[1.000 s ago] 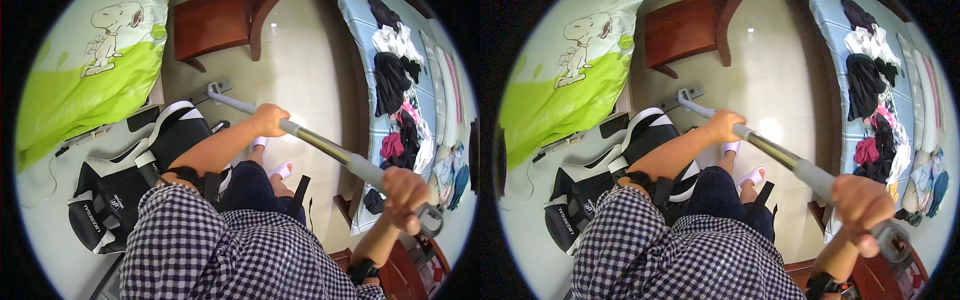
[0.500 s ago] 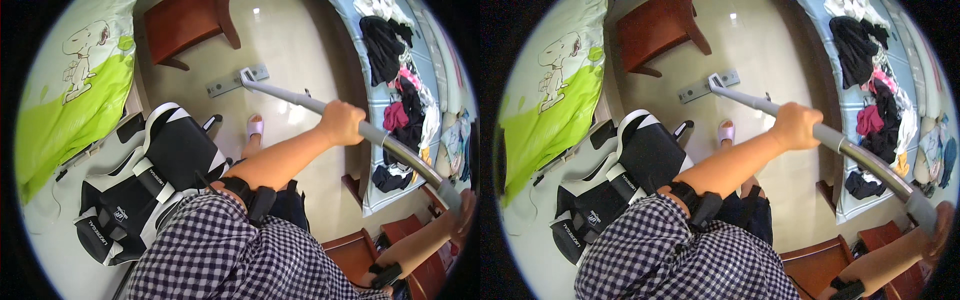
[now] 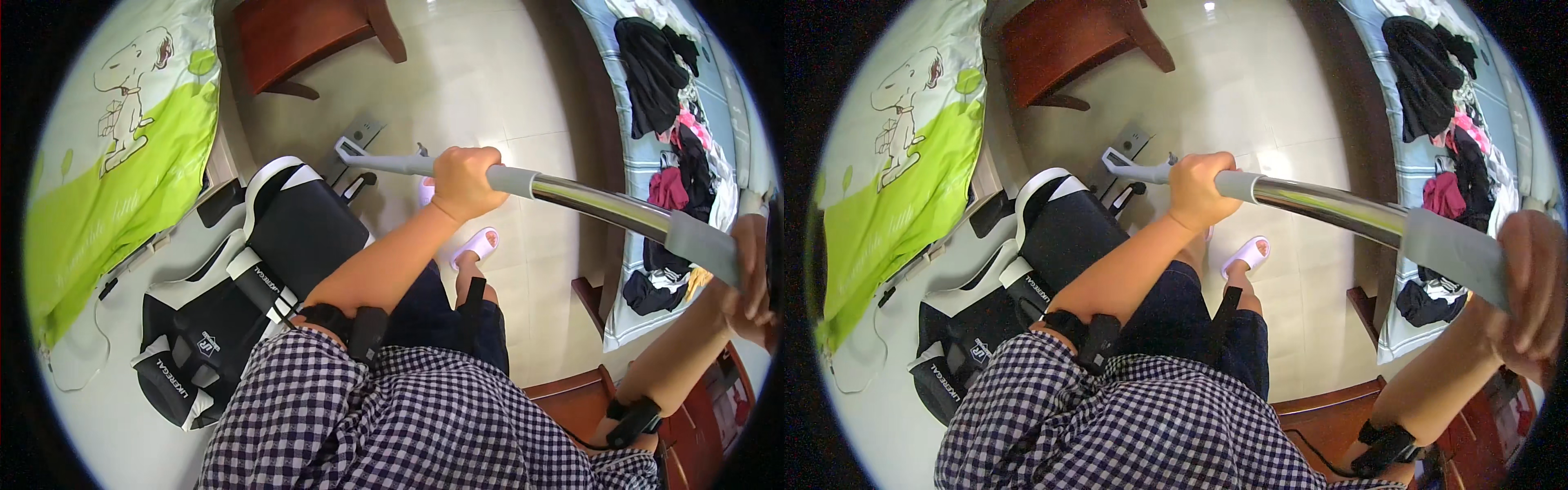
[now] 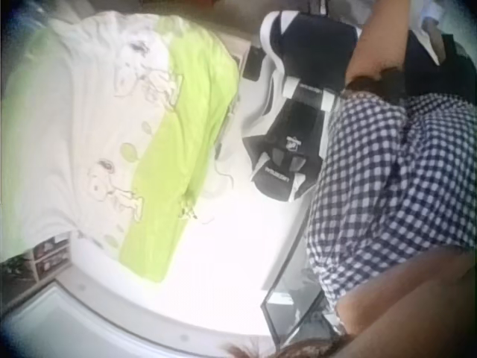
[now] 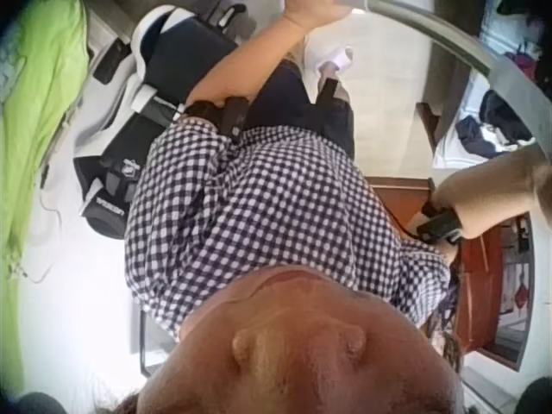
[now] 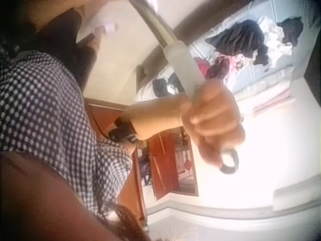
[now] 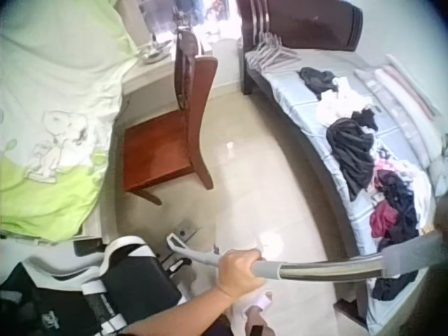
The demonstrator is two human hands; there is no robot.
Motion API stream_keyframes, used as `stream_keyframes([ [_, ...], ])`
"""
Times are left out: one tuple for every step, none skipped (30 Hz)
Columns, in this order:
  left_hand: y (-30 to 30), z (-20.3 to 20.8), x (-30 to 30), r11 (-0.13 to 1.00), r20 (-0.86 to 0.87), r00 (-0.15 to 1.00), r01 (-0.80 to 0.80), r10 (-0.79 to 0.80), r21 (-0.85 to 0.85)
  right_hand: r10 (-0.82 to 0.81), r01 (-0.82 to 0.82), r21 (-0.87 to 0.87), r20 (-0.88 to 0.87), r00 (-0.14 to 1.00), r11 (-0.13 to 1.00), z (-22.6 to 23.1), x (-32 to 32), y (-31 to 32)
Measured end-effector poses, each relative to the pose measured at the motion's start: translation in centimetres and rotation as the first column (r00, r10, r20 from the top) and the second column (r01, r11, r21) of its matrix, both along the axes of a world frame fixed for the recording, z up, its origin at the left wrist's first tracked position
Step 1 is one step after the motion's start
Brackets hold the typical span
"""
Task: Mopping the floor in a bedroom and adjacent hallway using a flat mop.
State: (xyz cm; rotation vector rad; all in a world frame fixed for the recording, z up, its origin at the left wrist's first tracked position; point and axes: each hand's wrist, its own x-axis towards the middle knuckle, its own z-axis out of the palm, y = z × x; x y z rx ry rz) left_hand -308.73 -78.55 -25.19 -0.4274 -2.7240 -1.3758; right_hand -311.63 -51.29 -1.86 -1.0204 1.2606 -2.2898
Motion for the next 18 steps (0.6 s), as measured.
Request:
stream_keyframes([
  [-0.8,-0.6,0.0,1.0,0.003,1.0,-0.007,0.007,-0.003,0.008,-0.009,0.02,0.038,0.999,1.0,-1.2,-0.4,0.4],
  [-1.6,-1.4,-0.1,0.998,0.072,0.996,0.057,-0.054,-0.032,0.014,-0.018,0.042,0.078,0.997,0.999,-2.5,-0.3,0.5],
  [-2.5,-2.5,-0.1,0.991,0.146,0.983,0.123,-0.114,-0.058,-0.309,0.339,-0.108,0.228,0.923,0.935,-3.8,1.7,-2.8],
  [-3.0,-3.3,0.1,0.991,0.15,0.982,0.126,-0.117,-0.052,-0.313,0.342,-0.101,0.231,0.921,0.934,-4.6,3.0,-3.9],
  [-3.6,-4.1,0.5,0.971,0.214,0.956,0.224,-0.202,-0.084,-0.456,0.485,-0.033,0.29,0.841,0.874,-5.3,4.0,-4.5],
  [-5.4,-4.8,1.1,0.944,0.285,0.925,0.298,-0.25,-0.139,-0.559,0.592,0.018,0.352,0.751,0.806,-6.7,4.6,-5.5],
  [-6.5,-5.7,1.6,0.945,0.29,0.925,0.297,-0.247,-0.14,-0.617,0.658,0.044,0.397,0.679,0.752,-7.6,5.6,-6.1],
  [-7.6,-6.6,2.2,0.911,0.346,0.89,0.372,-0.296,-0.18,-0.624,0.673,0.055,0.436,0.648,0.737,-8.7,6.4,-6.8],
  [-8.0,-7.3,2.8,0.868,0.403,0.847,0.452,-0.346,-0.204,-0.654,0.689,0.095,0.428,0.624,0.719,-9.7,7.1,-7.6],
  [-8.3,-7.8,3.1,0.867,0.408,0.843,0.456,-0.349,-0.2,-0.682,0.704,0.131,0.422,0.598,0.698,-10.4,7.5,-8.0],
  [-8.5,-8.2,3.4,0.887,0.396,0.861,0.418,-0.318,-0.197,-0.682,0.703,0.134,0.426,0.595,0.698,-10.8,7.4,-7.9],
  [-8.3,-8.3,3.4,0.904,0.383,0.877,0.382,-0.29,-0.19,-0.668,0.701,0.101,0.424,0.612,0.706,-11.2,7.1,-7.6],
  [-8.1,-8.4,3.6,0.904,0.386,0.875,0.384,-0.291,-0.189,-0.651,0.695,0.065,0.422,0.631,0.716,-11.7,6.7,-7.5],
  [-8.0,-8.4,3.7,0.948,0.289,0.938,0.254,-0.192,-0.193,-0.648,0.693,0.064,0.426,0.631,0.718,-11.8,5.9,-7.3],
  [-7.9,-8.2,3.6,0.976,0.186,0.979,0.116,-0.081,-0.184,-0.537,0.568,0.018,0.351,0.767,0.823,-11.4,4.5,-7.2],
  [-7.9,-7.9,3.4,0.975,0.187,0.98,0.106,-0.069,-0.194,-0.399,0.419,-0.021,0.269,0.877,0.908,-11.1,3.2,-7.2],
  [-8.1,-7.6,2.9,0.986,0.072,0.996,-0.036,0.049,-0.164,-0.322,0.35,-0.075,0.253,0.912,0.934,-10.9,1.7,-7.9],
  [-8.0,-7.2,2.4,0.979,-0.041,0.985,-0.172,0.169,-0.112,-0.247,0.279,-0.122,0.229,0.942,0.952,-10.5,0.1,-8.4],
])
